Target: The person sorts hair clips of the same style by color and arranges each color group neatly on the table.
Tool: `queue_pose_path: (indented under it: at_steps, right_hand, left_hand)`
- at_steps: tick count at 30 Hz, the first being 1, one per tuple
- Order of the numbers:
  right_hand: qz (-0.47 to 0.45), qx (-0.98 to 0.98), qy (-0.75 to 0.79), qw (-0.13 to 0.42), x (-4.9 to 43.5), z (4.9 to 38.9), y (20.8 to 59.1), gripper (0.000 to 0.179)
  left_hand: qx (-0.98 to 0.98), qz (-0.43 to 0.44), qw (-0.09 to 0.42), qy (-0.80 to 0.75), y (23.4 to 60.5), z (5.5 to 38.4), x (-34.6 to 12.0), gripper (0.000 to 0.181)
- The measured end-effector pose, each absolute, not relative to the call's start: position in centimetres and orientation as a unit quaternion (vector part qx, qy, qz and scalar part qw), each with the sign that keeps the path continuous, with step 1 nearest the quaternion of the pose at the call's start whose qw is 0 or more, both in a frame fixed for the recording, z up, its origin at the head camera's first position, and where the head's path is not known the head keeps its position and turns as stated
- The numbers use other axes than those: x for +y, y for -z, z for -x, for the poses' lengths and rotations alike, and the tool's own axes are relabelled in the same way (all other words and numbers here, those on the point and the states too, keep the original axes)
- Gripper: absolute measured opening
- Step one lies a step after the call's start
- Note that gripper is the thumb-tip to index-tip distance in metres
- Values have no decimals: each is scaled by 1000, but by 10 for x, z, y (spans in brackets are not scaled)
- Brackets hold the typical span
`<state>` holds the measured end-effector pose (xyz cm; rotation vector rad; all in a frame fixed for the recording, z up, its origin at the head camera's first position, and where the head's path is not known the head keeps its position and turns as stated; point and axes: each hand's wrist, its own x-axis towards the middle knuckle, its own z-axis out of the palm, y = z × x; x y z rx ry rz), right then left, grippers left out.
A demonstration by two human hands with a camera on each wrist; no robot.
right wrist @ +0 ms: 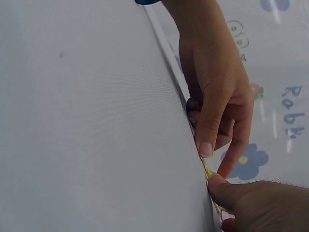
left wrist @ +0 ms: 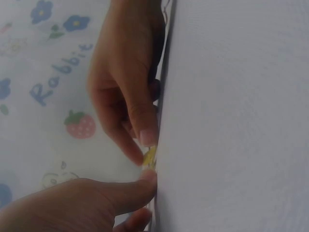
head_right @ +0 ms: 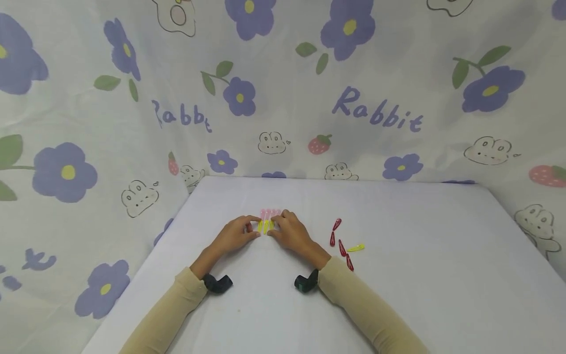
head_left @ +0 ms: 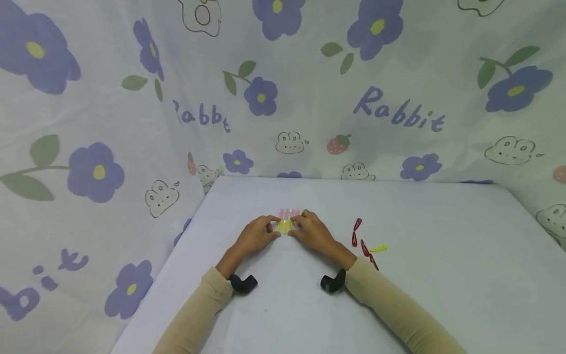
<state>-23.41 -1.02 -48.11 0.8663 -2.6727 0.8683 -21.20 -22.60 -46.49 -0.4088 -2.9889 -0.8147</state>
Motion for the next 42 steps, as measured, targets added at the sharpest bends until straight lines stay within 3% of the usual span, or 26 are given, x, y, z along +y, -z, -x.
queue_pose_path:
  at_steps: [16,21,30,37,42]
  right_hand:
    - [-287,-912,-279,89,-8,232,486,44]
    - [-290,-905,-292,105,-8,234,482,42]
    - [-264,-903,-335,52,-9,241,474,39]
    - [-260,-896,-361,10,5,222,434,29]
    - [-292,-883,-366,26,26,202,396,24]
  left_hand:
    - [-958,126,-6,258,470,209,-224,45]
    - [-959,128,15,251,469,214,-224,44]
    - [-960,134,21,247,464,217,-226,44]
    - [-957,127,16,259,466,218,-223,44]
    - [-961,116,10,252,464,214,-224,45]
